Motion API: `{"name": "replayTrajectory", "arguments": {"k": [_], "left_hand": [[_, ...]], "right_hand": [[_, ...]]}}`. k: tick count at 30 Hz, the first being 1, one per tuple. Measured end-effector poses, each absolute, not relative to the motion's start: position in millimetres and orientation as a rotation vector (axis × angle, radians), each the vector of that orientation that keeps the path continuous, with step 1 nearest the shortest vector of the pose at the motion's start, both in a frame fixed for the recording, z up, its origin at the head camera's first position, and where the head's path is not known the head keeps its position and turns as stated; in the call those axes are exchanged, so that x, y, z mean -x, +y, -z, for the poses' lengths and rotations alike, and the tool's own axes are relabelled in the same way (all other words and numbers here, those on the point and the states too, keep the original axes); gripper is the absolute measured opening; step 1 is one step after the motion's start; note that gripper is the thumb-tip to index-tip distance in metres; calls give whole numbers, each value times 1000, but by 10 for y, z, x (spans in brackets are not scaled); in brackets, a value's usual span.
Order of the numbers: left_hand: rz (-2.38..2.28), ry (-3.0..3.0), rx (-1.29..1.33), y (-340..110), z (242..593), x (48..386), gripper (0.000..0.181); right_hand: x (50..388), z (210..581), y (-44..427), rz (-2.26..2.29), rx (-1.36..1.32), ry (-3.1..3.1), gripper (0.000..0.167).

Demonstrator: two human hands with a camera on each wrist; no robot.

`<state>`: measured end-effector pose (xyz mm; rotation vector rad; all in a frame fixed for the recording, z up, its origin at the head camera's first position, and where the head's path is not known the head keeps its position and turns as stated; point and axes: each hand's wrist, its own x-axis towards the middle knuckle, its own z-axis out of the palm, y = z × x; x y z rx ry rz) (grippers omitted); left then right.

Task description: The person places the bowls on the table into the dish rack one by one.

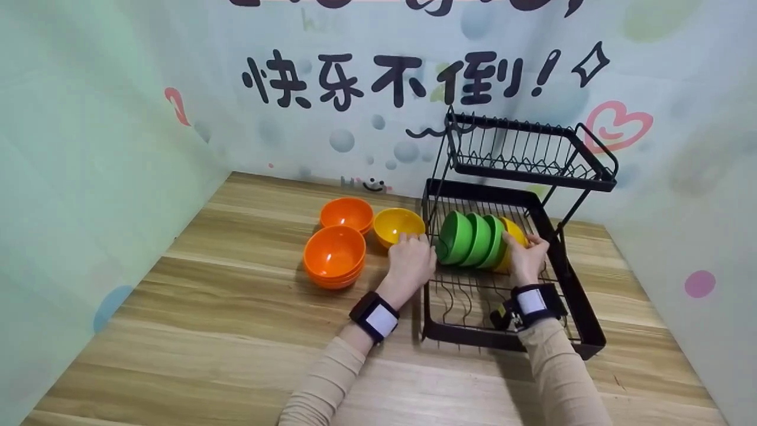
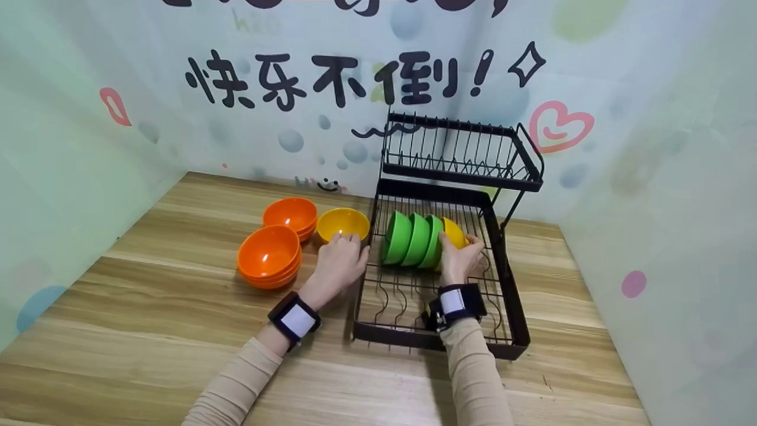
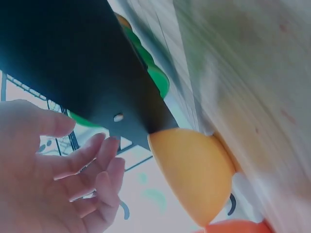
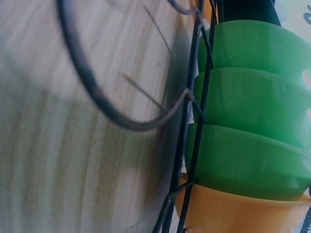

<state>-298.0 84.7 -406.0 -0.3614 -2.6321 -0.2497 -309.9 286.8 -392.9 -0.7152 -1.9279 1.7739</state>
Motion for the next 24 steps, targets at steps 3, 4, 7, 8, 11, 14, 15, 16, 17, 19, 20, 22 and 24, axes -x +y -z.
{"name": "replayTrajectory", "arguments": {"k": [3, 4, 7, 8, 11, 14, 15, 16, 17, 19, 20, 22, 24], "left_hand": [[267, -2601, 351, 797, 4038, 3011, 31], [268, -2597, 349, 780, 4029, 3019, 31], [264, -2576, 346, 739, 4023, 3045, 30], [260, -2561, 347, 727, 4025, 3052, 29], [257, -2527, 352, 695, 4032, 3079, 25], [263, -2515, 373, 666, 4039, 3105, 24], [259, -2518, 383, 655, 4042, 3113, 24], [254, -2520, 394, 646, 4047, 3121, 24], [244, -2523, 404, 636, 4055, 3127, 25], [222, -2525, 426, 617, 4076, 3139, 26], [207, -2528, 432, 608, 4089, 3142, 27], [183, -2544, 443, 597, 4117, 3151, 29], [166, -2569, 452, 589, 4142, 3155, 30]], "right_hand": [[3100, 3932, 2868, -1770, 717, -1935, 61], [3101, 3934, 2868, -1767, 718, -1938, 61], [3097, 3932, 2865, -1759, 702, -1951, 61], [3095, 3930, 2866, -1759, 696, -1954, 61], [3093, 3923, 2871, -1761, 683, -1959, 62], [3095, 3920, 2875, -1775, 683, -1948, 62], [3096, 3920, 2875, -1780, 682, -1944, 62], [3095, 3918, 2872, -1785, 683, -1940, 62], [3096, 3917, 2870, -1791, 681, -1934, 61], [3096, 3917, 2866, -1790, 680, -1932, 61], [3094, 3916, 2861, -1789, 679, -1932, 61], [3096, 3919, 2859, -1783, 680, -1934, 60], [3099, 3926, 2859, -1778, 676, -1937, 60]]}}
